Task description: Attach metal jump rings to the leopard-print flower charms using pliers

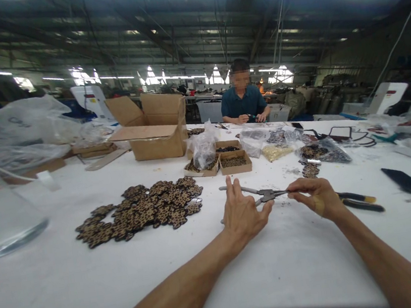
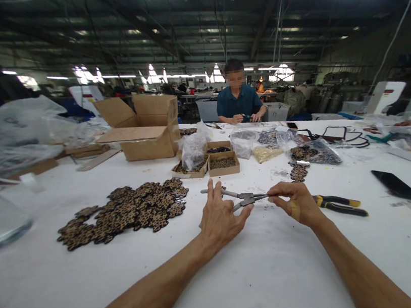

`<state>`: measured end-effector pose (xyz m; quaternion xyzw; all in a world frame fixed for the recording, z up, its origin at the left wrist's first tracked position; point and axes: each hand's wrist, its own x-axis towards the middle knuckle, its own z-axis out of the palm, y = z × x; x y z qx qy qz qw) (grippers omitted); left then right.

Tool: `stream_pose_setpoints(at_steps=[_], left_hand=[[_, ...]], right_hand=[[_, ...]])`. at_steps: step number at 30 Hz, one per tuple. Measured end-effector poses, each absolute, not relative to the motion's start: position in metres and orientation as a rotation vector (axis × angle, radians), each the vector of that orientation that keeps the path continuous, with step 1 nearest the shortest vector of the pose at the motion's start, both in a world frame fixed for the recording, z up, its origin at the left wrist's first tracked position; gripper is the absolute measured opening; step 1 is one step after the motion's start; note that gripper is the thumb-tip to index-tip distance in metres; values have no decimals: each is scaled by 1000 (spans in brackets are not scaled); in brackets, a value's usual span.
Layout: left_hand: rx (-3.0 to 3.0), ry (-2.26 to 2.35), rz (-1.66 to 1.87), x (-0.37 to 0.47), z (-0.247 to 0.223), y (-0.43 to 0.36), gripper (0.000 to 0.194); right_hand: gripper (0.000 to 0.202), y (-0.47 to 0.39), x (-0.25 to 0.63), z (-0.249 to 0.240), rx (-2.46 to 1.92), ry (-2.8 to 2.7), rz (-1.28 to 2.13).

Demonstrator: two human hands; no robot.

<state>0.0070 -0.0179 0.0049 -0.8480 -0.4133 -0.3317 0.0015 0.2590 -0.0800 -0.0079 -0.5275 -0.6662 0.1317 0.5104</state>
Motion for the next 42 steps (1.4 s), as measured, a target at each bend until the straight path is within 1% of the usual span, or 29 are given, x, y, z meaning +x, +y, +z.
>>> stream_pose_setpoints(at_steps=[4, 9, 14, 23, 30, 42], left_hand=[[-2654, -1319, -1027, 8, 4, -18, 56], [-2650, -1311, -1024, 9, 5, -19, 50], [-2648, -1292, -991, 9, 6, -19, 55], [-2632, -1307, -996, 11, 5, -21, 50], [-2638, -1315, -939, 11, 15, -27, 60], [-2640, -1288, -929, 12, 27, -38, 47]], right_hand=[[21, -82, 259, -6, -1260, -1628, 316], [19, -82, 258, -4, -1259, -1668, 262], [17, -81, 259, -6, -1232, -1699, 241], [16, -77, 260, -15, -1294, -1641, 262], [15, -76, 257, -18, -1303, -1592, 234], [15, -78, 254, -11, -1291, -1732, 153]])
